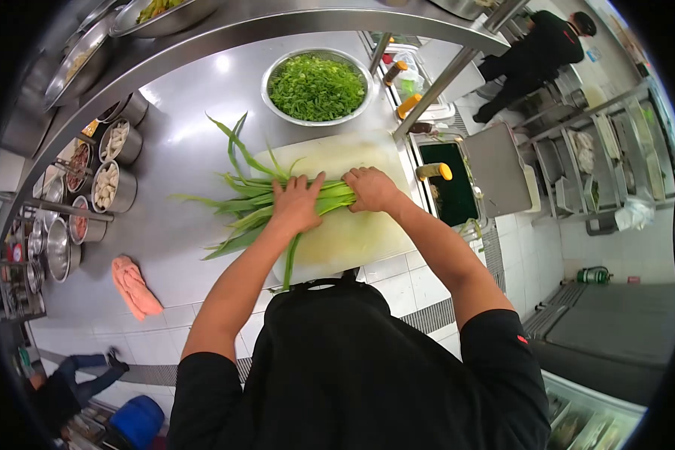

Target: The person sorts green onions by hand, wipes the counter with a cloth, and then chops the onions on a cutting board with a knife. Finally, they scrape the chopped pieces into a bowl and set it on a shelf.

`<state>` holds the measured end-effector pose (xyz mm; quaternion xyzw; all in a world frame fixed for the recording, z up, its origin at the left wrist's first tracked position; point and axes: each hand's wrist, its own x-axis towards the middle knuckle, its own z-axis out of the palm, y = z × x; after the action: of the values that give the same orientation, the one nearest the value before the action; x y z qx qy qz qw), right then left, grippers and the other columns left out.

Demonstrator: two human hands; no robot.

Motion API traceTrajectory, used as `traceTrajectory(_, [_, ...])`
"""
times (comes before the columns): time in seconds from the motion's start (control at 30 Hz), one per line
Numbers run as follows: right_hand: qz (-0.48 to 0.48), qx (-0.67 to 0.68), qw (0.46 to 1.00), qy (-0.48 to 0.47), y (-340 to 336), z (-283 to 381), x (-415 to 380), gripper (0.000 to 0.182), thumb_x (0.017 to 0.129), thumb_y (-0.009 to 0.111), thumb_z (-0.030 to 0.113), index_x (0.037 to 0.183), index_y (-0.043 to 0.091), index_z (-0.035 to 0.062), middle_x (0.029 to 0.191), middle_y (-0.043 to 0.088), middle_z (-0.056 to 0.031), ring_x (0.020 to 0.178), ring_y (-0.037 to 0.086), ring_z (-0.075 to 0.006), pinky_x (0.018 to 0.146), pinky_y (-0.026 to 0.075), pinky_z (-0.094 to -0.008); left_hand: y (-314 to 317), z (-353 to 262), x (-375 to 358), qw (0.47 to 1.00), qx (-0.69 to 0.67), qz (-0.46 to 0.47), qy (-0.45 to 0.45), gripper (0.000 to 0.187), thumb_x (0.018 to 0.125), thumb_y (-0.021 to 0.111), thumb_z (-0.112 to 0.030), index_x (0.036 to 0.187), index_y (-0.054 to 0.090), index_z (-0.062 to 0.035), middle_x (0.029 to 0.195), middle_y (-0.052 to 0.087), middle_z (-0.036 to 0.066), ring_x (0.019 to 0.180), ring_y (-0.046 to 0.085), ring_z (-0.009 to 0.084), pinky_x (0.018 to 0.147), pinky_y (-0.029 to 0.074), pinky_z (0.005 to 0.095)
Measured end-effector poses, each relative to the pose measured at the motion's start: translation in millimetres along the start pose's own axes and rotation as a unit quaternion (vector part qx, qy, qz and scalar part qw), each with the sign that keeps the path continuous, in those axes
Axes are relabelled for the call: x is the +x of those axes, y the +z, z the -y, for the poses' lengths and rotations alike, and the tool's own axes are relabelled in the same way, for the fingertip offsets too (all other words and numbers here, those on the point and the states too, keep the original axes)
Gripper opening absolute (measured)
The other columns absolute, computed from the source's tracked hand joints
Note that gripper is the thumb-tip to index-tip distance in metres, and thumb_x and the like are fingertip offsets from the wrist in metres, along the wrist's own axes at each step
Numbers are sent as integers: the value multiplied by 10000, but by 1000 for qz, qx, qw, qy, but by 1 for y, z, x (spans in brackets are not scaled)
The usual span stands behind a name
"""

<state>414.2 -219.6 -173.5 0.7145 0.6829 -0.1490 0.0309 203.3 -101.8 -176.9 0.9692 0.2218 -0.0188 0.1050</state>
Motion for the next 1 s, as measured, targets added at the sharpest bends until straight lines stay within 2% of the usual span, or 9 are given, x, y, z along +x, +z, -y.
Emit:
traceTrajectory(0.27, [2, 55, 998, -16, 6, -1, 6, 578, 744, 815, 379, 1170, 615, 43, 1101, 694, -151, 1053, 684, -331, 933, 552, -442, -23, 35, -30, 983, -24, 145, -111, 904, 718, 837, -315, 1515, 440, -158, 1296, 610, 148, 1276, 565, 325, 1107, 353, 644])
traceTrajectory(0.33, [18, 49, 998, -19, 3, -1, 7, 556, 754, 803, 367, 1163, 616, 39, 1101, 698, -158, 1046, 688, -335, 929, 554, -446, -11, 44, -46, 999, 10, -21, -25, 837, 711, 826, -289, 1459, 482, -138, 1232, 644, 150, 1200, 608, 333, 1059, 392, 604])
traceTrajectory(0.37, [15, 50, 998, -27, 1, -2, 8, 556, 754, 803, 367, 1163, 616, 39, 1101, 698, -158, 1046, 688, -335, 929, 554, -446, -10, 46, -48, 999, 15, -21, -32, 837, 711, 826, -289, 1459, 482, -138, 1232, 644, 150, 1200, 608, 333, 1059, 392, 604])
traceTrajectory(0.43, [42, 52, 997, -28, -1, -3, 9, 548, 757, 800, 359, 1159, 615, 36, 1106, 698, -161, 1055, 688, -335, 931, 554, -447, -16, 46, -50, 991, 24, 89, -98, 879, 691, 828, -377, 1466, 485, -145, 1246, 663, 150, 1207, 614, 339, 1026, 408, 599])
traceTrajectory(0.57, [47, 46, 997, -39, -2, -4, 11, 547, 759, 797, 356, 1163, 614, 35, 1108, 699, -160, 1064, 689, -334, 933, 554, -445, -32, 57, -56, 972, 2, 169, -164, 874, 674, 829, -424, 1439, 520, -138, 1289, 651, 151, 1223, 600, 350, 998, 417, 626])
traceTrajectory(0.77, [51, 68, 996, -19, -5, -1, 11, 546, 744, 811, 347, 1153, 626, 36, 1107, 701, -165, 1069, 690, -337, 926, 559, -441, -100, 48, -54, 936, 89, 272, -207, 1068, 627, 887, -487, 1535, 451, -131, 1554, 448, 198, 1466, 399, 383, 1187, 293, 638])
traceTrajectory(0.83, [55, 60, 996, -19, -3, -2, 13, 552, 720, 834, 350, 1134, 634, 44, 1102, 703, -154, 1066, 688, -342, 918, 563, -442, -132, 23, -44, 984, 21, 88, -154, 1146, 631, 876, -522, 1587, 389, -119, 1648, 326, 192, 1527, 305, 385, 1228, 232, 632])
traceTrajectory(0.9, [73, 52, 996, -16, -11, 2, 14, 578, 711, 843, 356, 1155, 636, 49, 1108, 705, -147, 1071, 687, -344, 917, 564, -440, -128, -35, -28, 995, -97, 37, -8, 1136, 665, 876, -499, 1593, 362, -92, 1652, 322, 196, 1521, 315, 391, 1238, 226, 605])
traceTrajectory(1.0, [88, 69, 994, -12, -3, -5, 20, 632, 696, 858, 367, 1198, 644, 49, 1119, 706, -138, 1075, 682, -358, 916, 566, -447, -46, -72, -1, 996, -85, -2, 20, 1091, 685, 872, -467, 1576, 372, -84, 1612, 381, 193, 1496, 365, 344, 1250, 239, 560])
